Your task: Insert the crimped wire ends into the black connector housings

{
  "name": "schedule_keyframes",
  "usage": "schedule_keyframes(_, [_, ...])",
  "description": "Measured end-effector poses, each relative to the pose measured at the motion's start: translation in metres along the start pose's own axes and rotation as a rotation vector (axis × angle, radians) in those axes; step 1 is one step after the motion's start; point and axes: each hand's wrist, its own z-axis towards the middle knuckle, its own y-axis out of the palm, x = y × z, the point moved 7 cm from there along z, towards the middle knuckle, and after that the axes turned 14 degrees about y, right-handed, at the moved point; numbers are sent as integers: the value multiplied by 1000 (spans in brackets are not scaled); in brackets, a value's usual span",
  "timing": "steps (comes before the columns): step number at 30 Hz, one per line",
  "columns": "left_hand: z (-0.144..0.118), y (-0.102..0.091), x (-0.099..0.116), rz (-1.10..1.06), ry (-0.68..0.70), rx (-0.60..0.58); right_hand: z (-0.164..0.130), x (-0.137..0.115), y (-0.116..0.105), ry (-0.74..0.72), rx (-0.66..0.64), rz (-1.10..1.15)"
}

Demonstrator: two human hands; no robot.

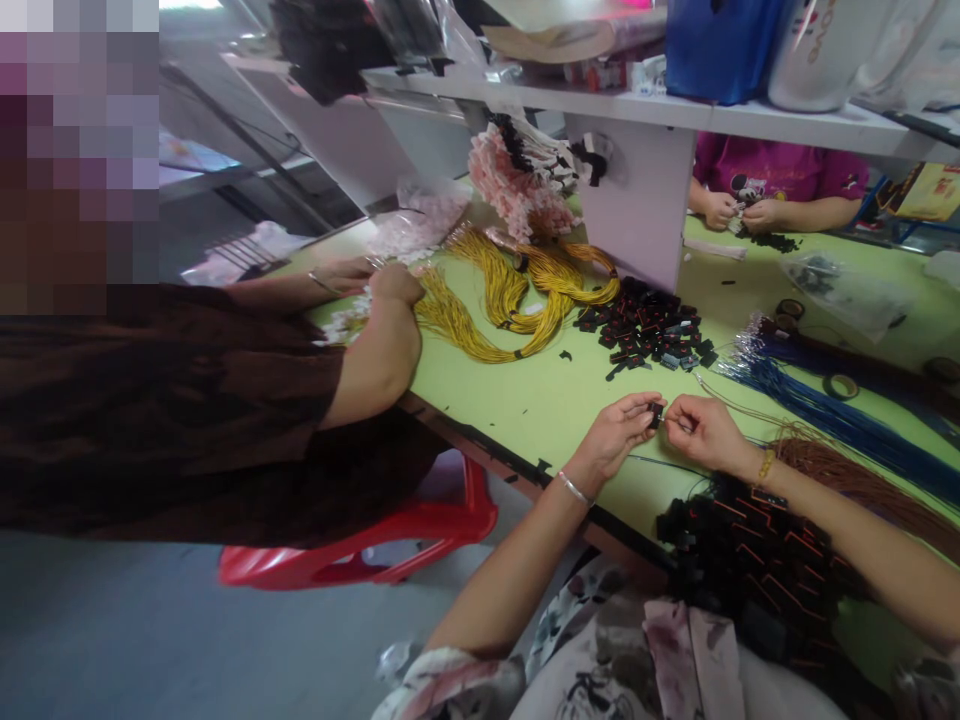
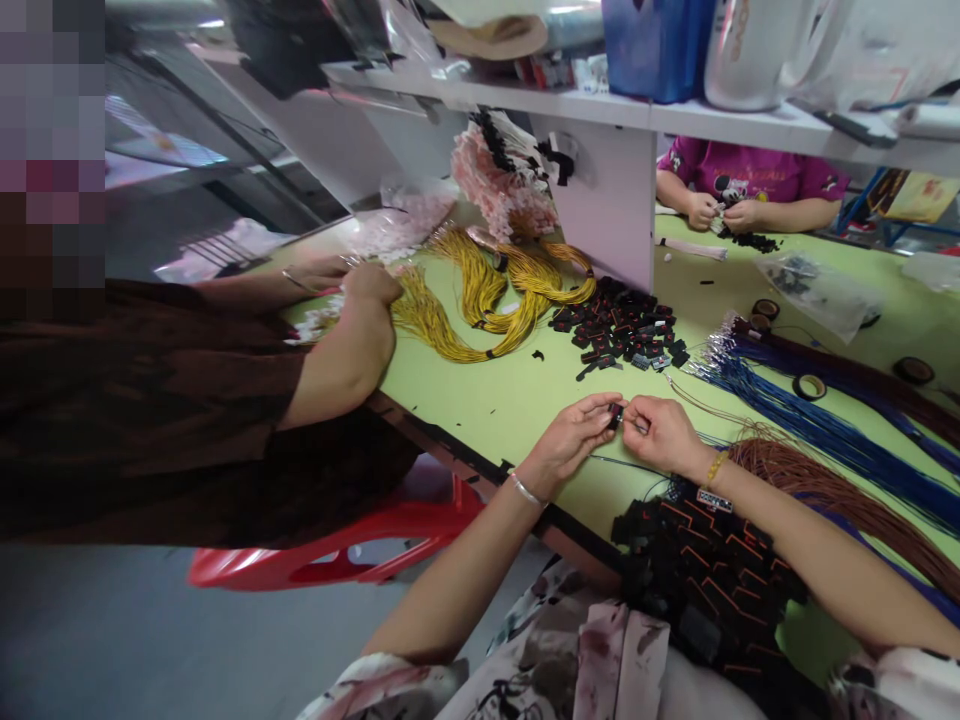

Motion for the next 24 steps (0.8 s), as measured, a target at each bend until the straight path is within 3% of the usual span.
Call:
schedule_keyframes(8, [-2, 3, 2, 98, 64, 76, -1, 1, 2, -10, -53, -28])
schedule_keyframes(16, [-5, 5, 11, 204, 118, 28, 4, 17, 0, 88, -58, -21])
schedule_keyframes(20, [-6, -6, 8, 229, 32, 0, 10, 48, -16, 316, 30, -298])
schedule_keyframes(24, [-3, -11, 1, 203, -28, 5, 7, 63, -9, 392, -82, -597])
